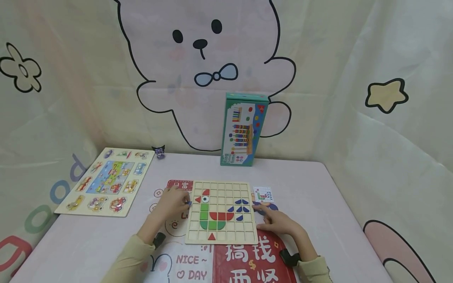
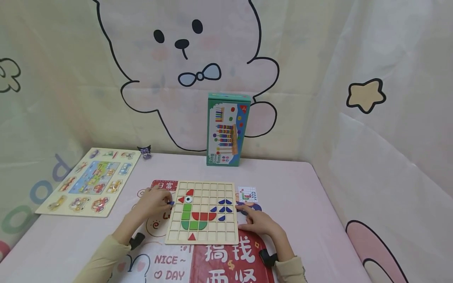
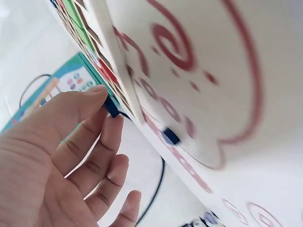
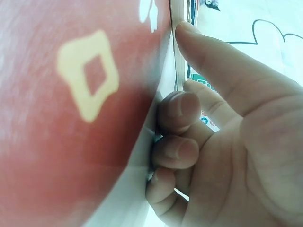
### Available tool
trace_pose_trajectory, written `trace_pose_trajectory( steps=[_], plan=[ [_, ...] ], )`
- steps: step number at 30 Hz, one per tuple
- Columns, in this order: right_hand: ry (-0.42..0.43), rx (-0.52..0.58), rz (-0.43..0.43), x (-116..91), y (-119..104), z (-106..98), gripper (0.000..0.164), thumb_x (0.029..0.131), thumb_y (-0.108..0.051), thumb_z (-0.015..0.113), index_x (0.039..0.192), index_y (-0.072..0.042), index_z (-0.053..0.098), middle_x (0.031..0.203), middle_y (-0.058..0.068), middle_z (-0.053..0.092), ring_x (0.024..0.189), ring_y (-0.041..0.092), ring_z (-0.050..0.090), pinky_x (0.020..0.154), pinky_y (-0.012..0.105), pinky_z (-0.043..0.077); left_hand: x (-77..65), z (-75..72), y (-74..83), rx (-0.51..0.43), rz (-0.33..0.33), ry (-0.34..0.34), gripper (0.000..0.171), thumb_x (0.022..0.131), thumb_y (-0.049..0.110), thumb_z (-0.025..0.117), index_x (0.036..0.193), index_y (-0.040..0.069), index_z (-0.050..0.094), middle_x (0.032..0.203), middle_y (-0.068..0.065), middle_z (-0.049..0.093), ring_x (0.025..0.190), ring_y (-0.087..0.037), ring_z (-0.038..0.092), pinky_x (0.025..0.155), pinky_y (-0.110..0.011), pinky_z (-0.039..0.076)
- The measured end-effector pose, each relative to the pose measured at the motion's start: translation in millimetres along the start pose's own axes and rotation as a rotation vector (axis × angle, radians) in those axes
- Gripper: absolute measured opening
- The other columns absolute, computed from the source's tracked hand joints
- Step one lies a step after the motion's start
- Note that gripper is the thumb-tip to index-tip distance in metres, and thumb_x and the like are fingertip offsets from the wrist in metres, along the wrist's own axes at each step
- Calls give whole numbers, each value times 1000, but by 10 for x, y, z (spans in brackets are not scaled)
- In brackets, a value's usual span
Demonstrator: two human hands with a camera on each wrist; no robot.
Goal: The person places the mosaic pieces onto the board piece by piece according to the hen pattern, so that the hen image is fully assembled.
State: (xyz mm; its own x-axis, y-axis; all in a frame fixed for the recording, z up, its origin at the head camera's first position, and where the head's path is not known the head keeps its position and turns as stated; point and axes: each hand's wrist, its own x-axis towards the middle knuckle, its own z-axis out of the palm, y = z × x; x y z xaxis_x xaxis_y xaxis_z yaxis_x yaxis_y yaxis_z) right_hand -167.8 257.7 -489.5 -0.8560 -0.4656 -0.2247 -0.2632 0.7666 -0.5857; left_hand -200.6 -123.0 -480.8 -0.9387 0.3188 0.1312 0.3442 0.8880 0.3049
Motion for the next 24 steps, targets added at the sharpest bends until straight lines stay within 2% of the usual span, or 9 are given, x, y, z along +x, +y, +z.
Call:
trace_pose_trajectory(
  steps=[7,11,14,20,24],
  plan=[
    [-1,-6,-9,-3,4,0,63,83,-38,66,139,-20,40,60,-5,47,50,4,41,50,22,36,86,57,174,48,113,18,14,72,27,77,81,19,69,75,9,62,80,-12,46,89,-46,37],
    [-1,-5,-5,2,7,3,63,83,-39,65,138,-20,40,61,-5,48,50,5,41,50,22,36,132,105,257,74,171,21,10,73,25,75,79,20,69,75,10,63,80,-12,47,87,-45,38],
    [-6,4,5,4,5,10,64,83,-39,65,139,-20,40,61,-4,48,51,5,41,50,22,36,151,125,331,55,219,20,8,73,23,76,76,20,69,74,10,62,78,-13,45,83,-45,39],
    [-2,7,16,5,0,20,65,82,-39,66,139,-19,40,60,-4,47,51,5,42,50,22,36,201,156,495,48,291,-15,9,74,25,76,78,21,69,74,10,60,74,-11,42,72,-34,35],
    [2,-5,13,5,-1,8,65,82,-39,66,139,-20,40,60,-5,47,50,4,41,49,21,36,252,176,603,58,313,-48,8,75,27,75,79,22,69,73,12,59,75,-10,42,71,-31,34]
  ],
)
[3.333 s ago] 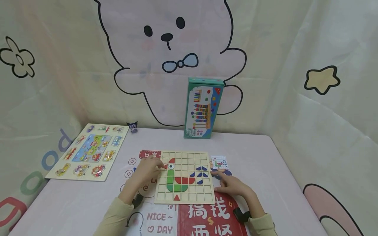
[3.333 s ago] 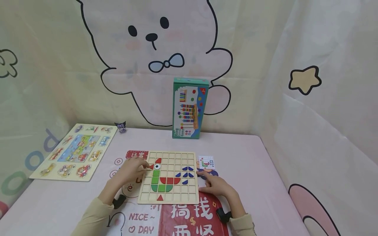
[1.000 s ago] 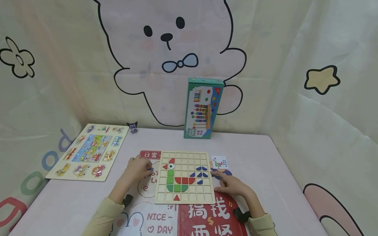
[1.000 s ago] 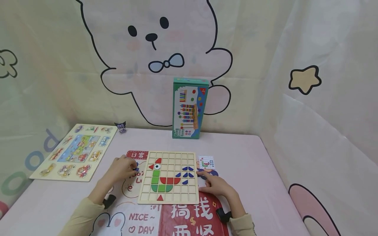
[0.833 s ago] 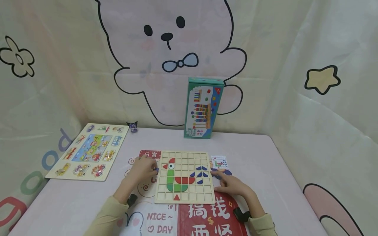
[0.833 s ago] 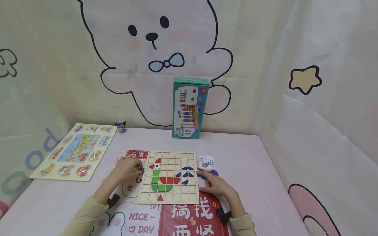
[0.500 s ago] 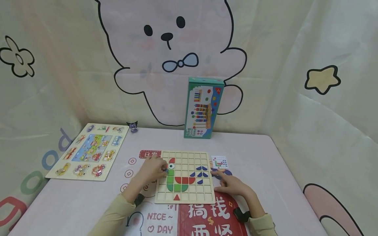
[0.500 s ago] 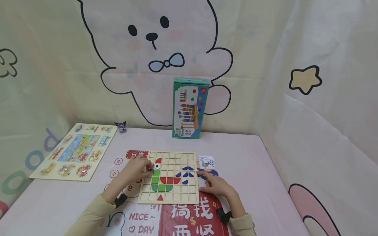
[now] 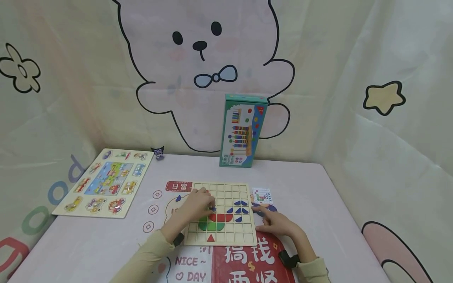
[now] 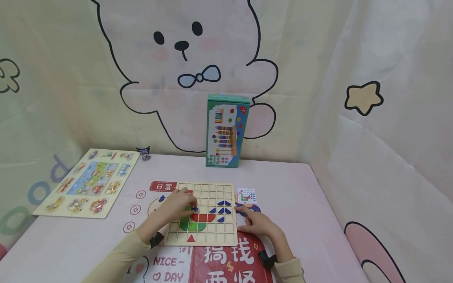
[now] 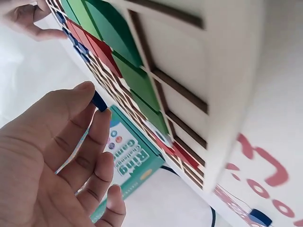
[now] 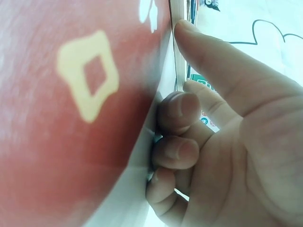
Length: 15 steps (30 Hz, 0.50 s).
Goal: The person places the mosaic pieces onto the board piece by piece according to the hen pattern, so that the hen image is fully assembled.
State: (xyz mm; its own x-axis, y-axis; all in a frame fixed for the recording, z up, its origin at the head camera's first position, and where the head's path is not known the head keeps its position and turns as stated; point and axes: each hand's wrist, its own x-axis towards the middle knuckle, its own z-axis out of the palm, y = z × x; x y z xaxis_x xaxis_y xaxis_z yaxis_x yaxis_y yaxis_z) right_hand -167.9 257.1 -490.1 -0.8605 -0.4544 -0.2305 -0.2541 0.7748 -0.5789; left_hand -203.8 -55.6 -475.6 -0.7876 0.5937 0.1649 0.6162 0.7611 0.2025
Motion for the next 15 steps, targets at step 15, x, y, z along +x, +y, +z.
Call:
trace_pose_trajectory(
  steps=[15],
  plan=[
    [-5,1,-3,8,9,4,65,82,-42,66,139,-21,40,60,-5,48,50,5,41,50,22,36,290,65,255,-53,85,-109,9,78,30,73,85,24,71,79,13,61,80,-9,44,76,-31,36]
  ],
)
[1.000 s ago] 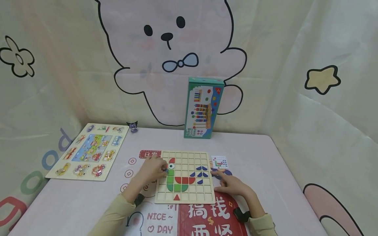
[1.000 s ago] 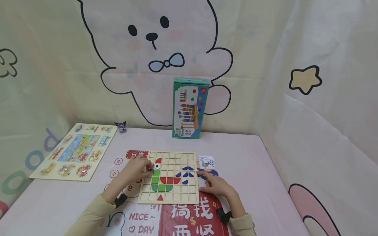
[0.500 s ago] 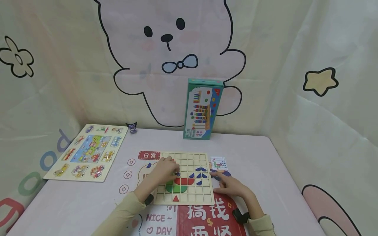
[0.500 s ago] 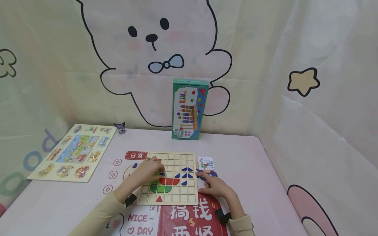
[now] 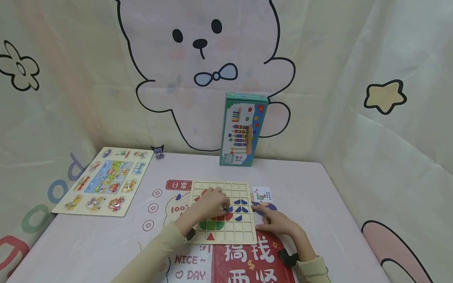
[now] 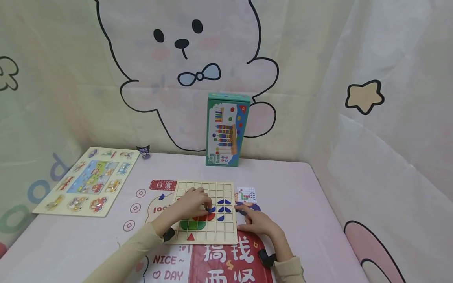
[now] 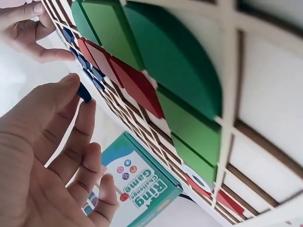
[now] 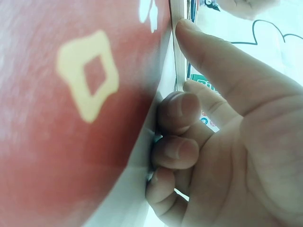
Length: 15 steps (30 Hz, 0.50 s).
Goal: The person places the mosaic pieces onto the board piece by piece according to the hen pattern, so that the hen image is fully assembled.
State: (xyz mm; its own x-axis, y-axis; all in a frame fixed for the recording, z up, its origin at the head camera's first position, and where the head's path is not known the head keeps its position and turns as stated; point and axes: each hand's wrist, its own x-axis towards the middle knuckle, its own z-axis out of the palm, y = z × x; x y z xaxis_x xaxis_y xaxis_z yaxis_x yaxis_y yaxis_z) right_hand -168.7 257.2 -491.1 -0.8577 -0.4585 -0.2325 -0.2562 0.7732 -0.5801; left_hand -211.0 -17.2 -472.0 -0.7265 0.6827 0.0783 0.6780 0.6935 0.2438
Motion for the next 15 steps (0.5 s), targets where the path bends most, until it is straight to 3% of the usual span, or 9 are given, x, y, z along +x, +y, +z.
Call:
trace_pose_trajectory(
  steps=[6,15],
  plan=[
    [-5,2,-15,-7,-14,-22,65,83,-40,65,139,-19,40,60,-5,48,49,4,41,49,22,36,132,15,68,-21,49,-36,10,79,31,72,87,26,71,81,15,63,83,-8,45,79,-31,36],
    [0,-8,-31,-9,-9,-22,65,83,-39,66,139,-19,39,60,-6,47,49,4,39,49,22,36,315,56,249,27,129,-88,8,78,31,72,85,27,71,77,18,61,81,-7,43,78,-29,35]
  ],
)
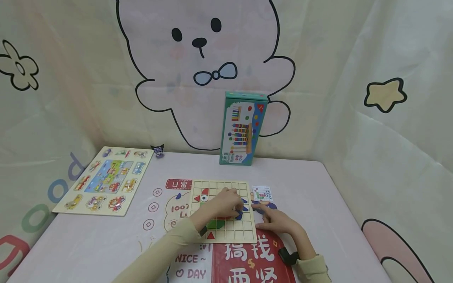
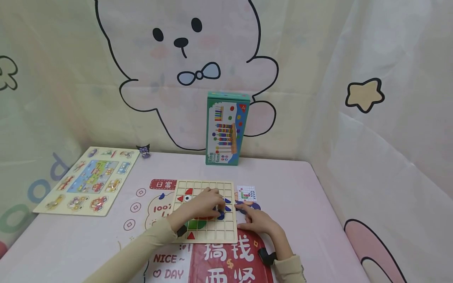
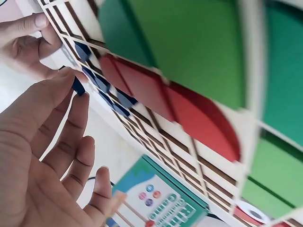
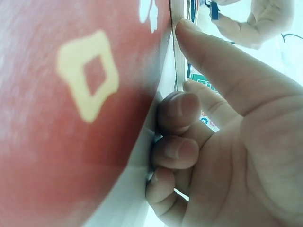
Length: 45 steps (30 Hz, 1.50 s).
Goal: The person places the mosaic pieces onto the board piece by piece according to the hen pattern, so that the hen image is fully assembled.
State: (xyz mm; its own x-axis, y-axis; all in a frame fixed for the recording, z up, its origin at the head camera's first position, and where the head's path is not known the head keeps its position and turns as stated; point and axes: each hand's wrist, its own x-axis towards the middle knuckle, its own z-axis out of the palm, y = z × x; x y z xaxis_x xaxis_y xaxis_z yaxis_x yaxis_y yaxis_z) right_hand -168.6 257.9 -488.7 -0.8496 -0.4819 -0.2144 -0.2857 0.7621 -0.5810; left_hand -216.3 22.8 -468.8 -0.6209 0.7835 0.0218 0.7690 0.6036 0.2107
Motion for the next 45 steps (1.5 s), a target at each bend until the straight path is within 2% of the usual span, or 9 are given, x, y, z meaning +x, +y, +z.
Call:
trace_pose_trajectory(
  steps=[6,11,16,22,27,35,41,45],
  plan=[
    [3,1,-3,-4,-7,0,64,84,-38,65,139,-19,39,58,-7,45,48,3,38,49,22,35,129,57,113,81,34,-4,8,79,35,71,85,30,70,76,18,60,80,-6,42,77,-27,35],
    [6,19,14,0,-23,0,66,83,-39,66,139,-17,39,58,-7,45,49,4,40,48,22,36,199,76,183,112,23,-34,12,80,34,71,91,32,72,81,18,64,80,-7,43,80,-30,37],
    [9,16,24,10,-13,10,67,82,-40,66,139,-15,40,58,-7,45,49,4,41,49,21,36,237,80,221,133,5,-44,11,79,33,71,90,31,73,84,17,66,83,-8,45,81,-31,38],
    [13,19,35,21,-14,14,68,81,-41,67,138,-15,40,59,-6,47,50,5,43,49,21,37,236,88,256,114,-27,-64,8,79,32,72,86,29,73,84,14,65,86,-9,47,82,-32,38],
    [9,28,42,20,-15,17,67,81,-41,67,138,-18,41,59,-5,47,50,5,44,50,22,38,215,81,264,137,-20,-80,9,80,30,71,89,31,72,87,15,65,87,-9,47,83,-30,39],
    [8,-4,12,17,-4,3,64,83,-38,66,139,-19,40,59,-5,47,49,5,42,49,22,37,172,100,236,118,3,-71,12,80,26,71,91,30,73,86,14,65,83,-7,47,79,-29,38],
    [6,1,13,11,-4,3,64,84,-38,65,139,-19,40,59,-5,47,49,5,41,49,22,37,143,117,229,142,13,-61,13,81,27,70,93,31,72,92,14,65,87,-8,47,79,-29,39],
    [5,4,20,9,-6,6,64,84,-38,66,139,-19,40,59,-5,47,49,5,42,49,22,37,115,107,232,121,6,-50,12,81,28,69,92,31,72,92,14,65,88,-8,48,80,-30,39]
  ],
)
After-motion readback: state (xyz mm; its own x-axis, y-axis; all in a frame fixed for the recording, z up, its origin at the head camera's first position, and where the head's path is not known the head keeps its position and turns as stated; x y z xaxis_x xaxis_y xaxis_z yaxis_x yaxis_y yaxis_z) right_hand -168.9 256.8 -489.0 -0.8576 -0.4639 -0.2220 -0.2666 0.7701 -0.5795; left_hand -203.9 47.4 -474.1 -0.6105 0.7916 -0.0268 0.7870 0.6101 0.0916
